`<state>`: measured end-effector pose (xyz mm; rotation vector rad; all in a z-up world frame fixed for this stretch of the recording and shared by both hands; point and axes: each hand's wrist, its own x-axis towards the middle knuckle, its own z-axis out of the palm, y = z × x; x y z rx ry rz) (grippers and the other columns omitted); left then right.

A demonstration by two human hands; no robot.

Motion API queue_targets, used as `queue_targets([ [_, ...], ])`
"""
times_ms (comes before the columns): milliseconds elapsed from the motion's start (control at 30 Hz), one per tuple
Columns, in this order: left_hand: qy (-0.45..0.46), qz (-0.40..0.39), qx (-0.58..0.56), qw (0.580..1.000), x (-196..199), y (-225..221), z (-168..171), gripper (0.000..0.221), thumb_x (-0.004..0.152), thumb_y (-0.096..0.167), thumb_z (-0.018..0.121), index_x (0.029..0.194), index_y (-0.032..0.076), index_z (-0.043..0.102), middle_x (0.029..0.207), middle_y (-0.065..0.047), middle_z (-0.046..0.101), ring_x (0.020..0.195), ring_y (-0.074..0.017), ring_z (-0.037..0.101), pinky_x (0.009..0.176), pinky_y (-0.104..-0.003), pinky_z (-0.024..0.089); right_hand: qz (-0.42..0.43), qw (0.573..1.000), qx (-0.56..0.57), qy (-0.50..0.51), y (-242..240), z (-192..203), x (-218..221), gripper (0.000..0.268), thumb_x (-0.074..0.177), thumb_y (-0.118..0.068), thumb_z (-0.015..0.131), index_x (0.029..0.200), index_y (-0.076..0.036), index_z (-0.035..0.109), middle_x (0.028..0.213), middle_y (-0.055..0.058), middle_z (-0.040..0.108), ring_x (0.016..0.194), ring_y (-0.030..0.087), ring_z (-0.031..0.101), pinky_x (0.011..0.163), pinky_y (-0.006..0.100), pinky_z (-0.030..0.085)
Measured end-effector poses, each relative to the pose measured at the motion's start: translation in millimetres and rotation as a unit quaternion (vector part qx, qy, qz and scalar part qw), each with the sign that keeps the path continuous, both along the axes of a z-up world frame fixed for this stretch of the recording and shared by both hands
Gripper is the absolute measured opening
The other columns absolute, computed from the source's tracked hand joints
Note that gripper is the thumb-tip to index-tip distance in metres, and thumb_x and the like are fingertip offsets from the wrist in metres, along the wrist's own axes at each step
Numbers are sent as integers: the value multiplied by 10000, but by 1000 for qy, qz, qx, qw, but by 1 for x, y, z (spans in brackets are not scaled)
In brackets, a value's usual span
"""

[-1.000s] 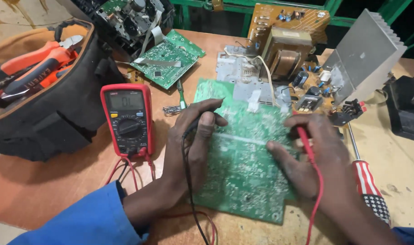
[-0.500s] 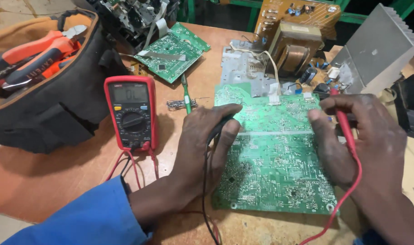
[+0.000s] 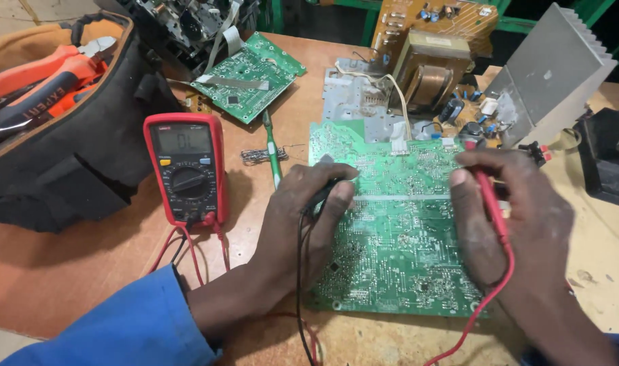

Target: Soldering a circuit board and testing components using a multimeter

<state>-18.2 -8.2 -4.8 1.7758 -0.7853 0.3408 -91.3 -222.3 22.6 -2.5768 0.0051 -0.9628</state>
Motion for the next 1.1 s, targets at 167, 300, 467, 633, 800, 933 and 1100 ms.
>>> queue_targets([
  [167,-6,17,-15,1000,-4,1,5,416,1023,395,445,1125,100,721,917,-63,733,877,-193,600,735,-348,443,-44,995,75,54,7,6,0,255,1009,-289,598,1179,-117,677,1240,85,746,922,219,693,806,378,498],
  [300,130,25,-58,989,-6,-2,11,378,993,395,472,1092,129,722,780,-21,732,726,-131,593,604,-301,430,-9,988,145,57,4,2,3,191,994,-156,617,1171,-113,673,1226,75,743,747,138,652,676,278,512],
  [467,220,-12,-120,968,2,-3,7,363,989,406,498,1016,117,716,719,-10,722,526,-66,439,519,-276,358,-47,996,-68,28,-44,7,14,327,937,-59,588,1255,-84,657,1161,121,738,820,303,672,762,475,508],
  [633,171,-27,-191,966,5,0,6,396,982,420,522,1003,79,723,697,-44,713,720,-120,683,796,-300,516,29,969,-224,104,-89,-21,22,856,654,-435,816,1403,-108,561,1232,143,644,1142,367,586,903,486,474],
  [800,116,-31,-176,977,0,1,10,412,1002,415,491,967,81,729,656,-55,681,650,-135,671,771,-327,530,-77,960,-247,111,-90,-28,30,806,622,-379,920,1332,-154,612,1132,151,659,1093,381,606,868,476,487],
  [933,73,-64,-184,978,-3,5,7,412,1033,402,479,895,85,702,563,-14,585,595,-111,573,1101,-427,508,-77,965,-239,75,-91,-32,27,799,612,-368,920,1321,-192,598,1182,104,679,1118,340,623,845,478,516],
  [1100,102,-70,-199,972,-6,1,4,387,1018,366,494,826,94,692,512,-4,525,528,-98,515,1003,-398,537,-93,967,-223,86,-85,-27,37,714,647,-396,889,1276,-168,639,1114,90,698,1053,332,649,815,433,500],
])
